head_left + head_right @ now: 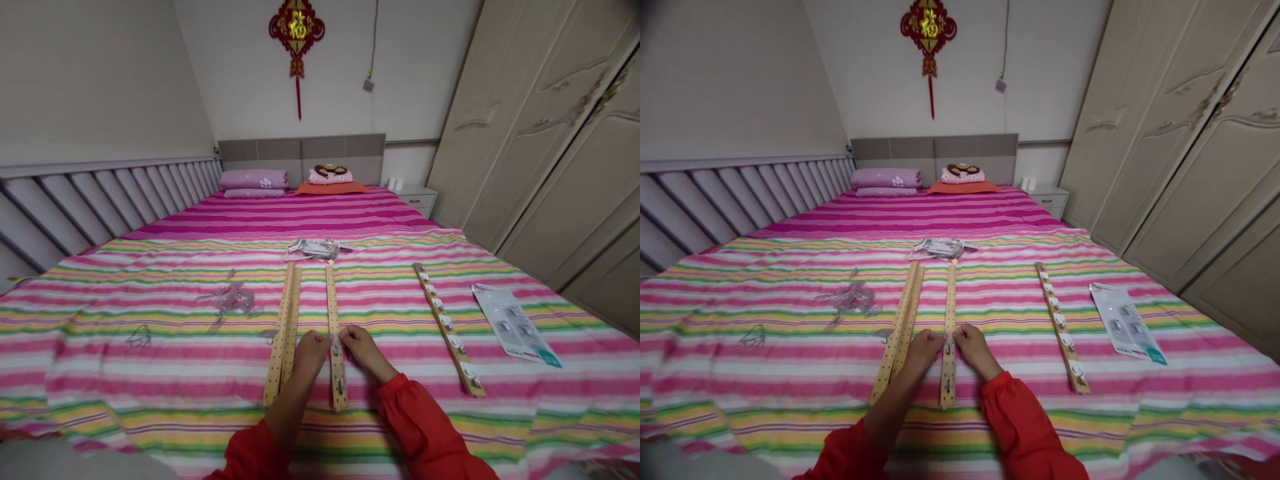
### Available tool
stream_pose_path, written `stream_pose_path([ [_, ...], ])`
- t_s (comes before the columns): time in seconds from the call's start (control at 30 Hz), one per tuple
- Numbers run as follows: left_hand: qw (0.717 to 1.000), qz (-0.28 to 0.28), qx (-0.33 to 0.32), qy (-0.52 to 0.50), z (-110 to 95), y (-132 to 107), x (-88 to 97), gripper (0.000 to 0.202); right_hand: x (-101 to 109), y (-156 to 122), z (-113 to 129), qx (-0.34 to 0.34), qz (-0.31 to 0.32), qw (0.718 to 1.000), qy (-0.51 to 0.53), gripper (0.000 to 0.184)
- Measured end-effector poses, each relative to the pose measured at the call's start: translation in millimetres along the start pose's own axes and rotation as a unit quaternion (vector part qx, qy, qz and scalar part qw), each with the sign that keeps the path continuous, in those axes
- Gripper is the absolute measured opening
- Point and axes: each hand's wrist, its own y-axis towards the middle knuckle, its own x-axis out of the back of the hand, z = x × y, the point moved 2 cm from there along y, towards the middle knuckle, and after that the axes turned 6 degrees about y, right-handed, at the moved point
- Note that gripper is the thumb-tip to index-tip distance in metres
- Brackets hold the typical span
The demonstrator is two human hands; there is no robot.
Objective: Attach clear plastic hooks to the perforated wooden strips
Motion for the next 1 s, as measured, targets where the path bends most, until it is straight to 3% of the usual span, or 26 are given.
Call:
stream_pose_path([
  [0.4, 0.999, -0.011, -0.004, 0.034, 3.0, 0.3, -4.2, 0.022, -2.8, -9.7, 4.0, -0.003, -0.044, 0.999, -0.023, 0.021],
  [0.7, 0.999, -0.002, -0.003, 0.032, 5.7, 3.7, -6.1, 0.021, -4.7, -10.9, 6.8, 0.027, -0.139, 0.989, -0.050, 0.024],
  [1.0, 0.999, 0.015, 0.011, 0.048, 5.8, 11.3, -6.4, 0.028, -8.4, -8.8, 4.4, 0.017, -0.148, 0.988, -0.048, 0.025],
])
